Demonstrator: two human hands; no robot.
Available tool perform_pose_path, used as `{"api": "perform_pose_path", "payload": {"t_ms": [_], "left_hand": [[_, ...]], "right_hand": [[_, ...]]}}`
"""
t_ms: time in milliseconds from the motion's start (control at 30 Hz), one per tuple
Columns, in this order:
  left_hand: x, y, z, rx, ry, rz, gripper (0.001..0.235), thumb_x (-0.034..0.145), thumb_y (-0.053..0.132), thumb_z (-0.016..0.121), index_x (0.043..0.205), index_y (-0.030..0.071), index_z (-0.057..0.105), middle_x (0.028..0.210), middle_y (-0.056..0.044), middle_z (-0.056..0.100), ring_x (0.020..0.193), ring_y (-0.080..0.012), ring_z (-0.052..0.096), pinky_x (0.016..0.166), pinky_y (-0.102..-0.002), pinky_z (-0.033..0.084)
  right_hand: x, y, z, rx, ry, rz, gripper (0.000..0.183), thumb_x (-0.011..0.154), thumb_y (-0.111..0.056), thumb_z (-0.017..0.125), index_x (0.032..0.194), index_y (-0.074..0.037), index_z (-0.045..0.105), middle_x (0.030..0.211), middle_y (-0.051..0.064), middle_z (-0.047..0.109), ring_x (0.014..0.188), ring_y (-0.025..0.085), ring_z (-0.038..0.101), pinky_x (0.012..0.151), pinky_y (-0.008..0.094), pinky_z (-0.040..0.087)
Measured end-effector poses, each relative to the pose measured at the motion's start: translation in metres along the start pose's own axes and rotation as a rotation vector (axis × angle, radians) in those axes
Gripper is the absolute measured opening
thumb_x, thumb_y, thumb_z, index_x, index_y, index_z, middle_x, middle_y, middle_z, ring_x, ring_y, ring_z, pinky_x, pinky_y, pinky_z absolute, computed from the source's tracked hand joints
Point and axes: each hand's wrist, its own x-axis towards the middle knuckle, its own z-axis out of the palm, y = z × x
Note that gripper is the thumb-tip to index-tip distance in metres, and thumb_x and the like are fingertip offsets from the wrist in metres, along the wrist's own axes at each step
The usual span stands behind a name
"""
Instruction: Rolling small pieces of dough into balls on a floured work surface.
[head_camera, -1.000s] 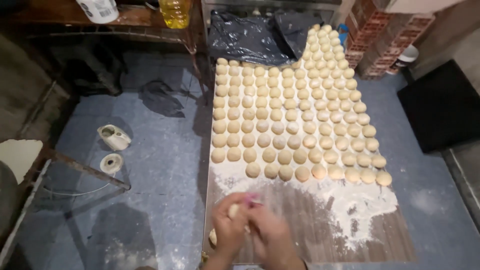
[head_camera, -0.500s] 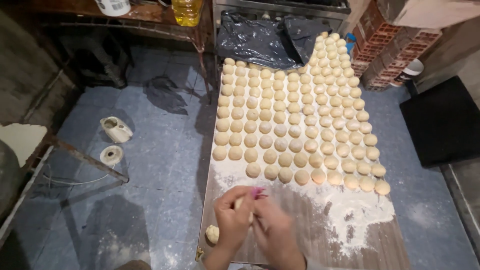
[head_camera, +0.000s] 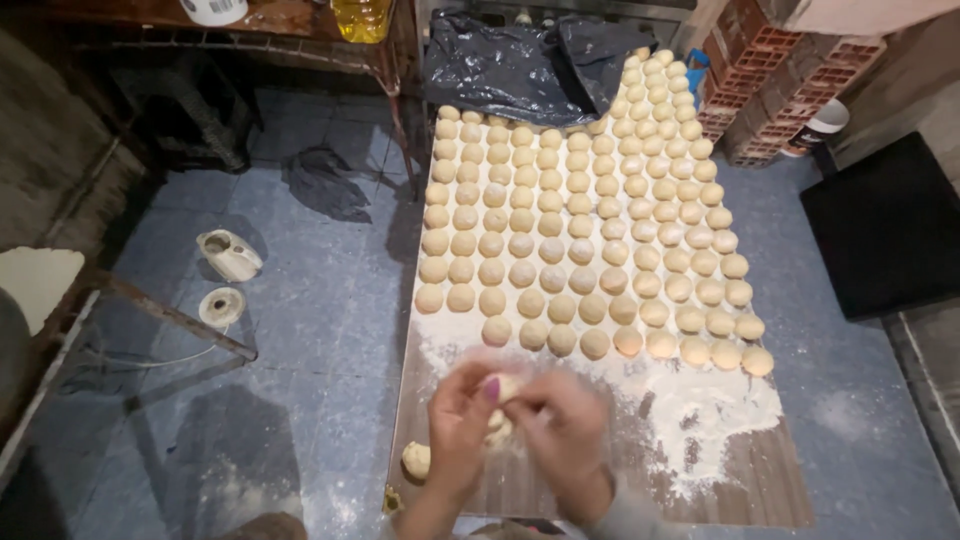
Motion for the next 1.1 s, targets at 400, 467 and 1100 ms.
{"api": "perform_pose_path", "payload": {"t_ms": [400, 467, 1100], "left_hand": [[0.018, 0.057, 0.07, 0.165, -0.07, -0.129, 0.048, 0.095, 0.029, 0.071, 0.134, 0.006, 0.057, 0.124, -0.015, 0.068, 0.109, -0.0217, 0.066, 0.091, -0.033, 0.053], [0.013, 0.017, 0.041, -0.173, 0.135, -0.293, 0.044, 0.091, 0.023, 0.074, 0.132, 0.013, 0.06, 0.119, -0.014, 0.073, 0.101, -0.0197, 0.072, 0.086, -0.032, 0.059], [0.019, -0.034, -0.034, 0.045, 0.314, -0.166, 0.034, 0.097, 0.022, 0.074, 0.113, -0.007, 0.066, 0.103, -0.021, 0.07, 0.093, -0.0279, 0.069, 0.09, -0.043, 0.056]], "right_hand": [[0.034, -0.012, -0.03, 0.184, -0.26, 0.04, 0.039, 0.064, 0.004, 0.084, 0.098, -0.004, 0.065, 0.092, 0.011, 0.066, 0.076, 0.02, 0.069, 0.067, 0.029, 0.058], [0.012, 0.022, -0.026, 0.279, -0.022, 0.141, 0.019, 0.073, 0.009, 0.077, 0.085, -0.005, 0.07, 0.081, 0.009, 0.069, 0.068, 0.017, 0.072, 0.058, 0.029, 0.06], [-0.016, -0.004, -0.009, -0.083, -0.203, -0.367, 0.03, 0.084, 0.01, 0.07, 0.112, -0.001, 0.071, 0.111, 0.016, 0.075, 0.099, 0.025, 0.075, 0.078, 0.031, 0.061]]}}
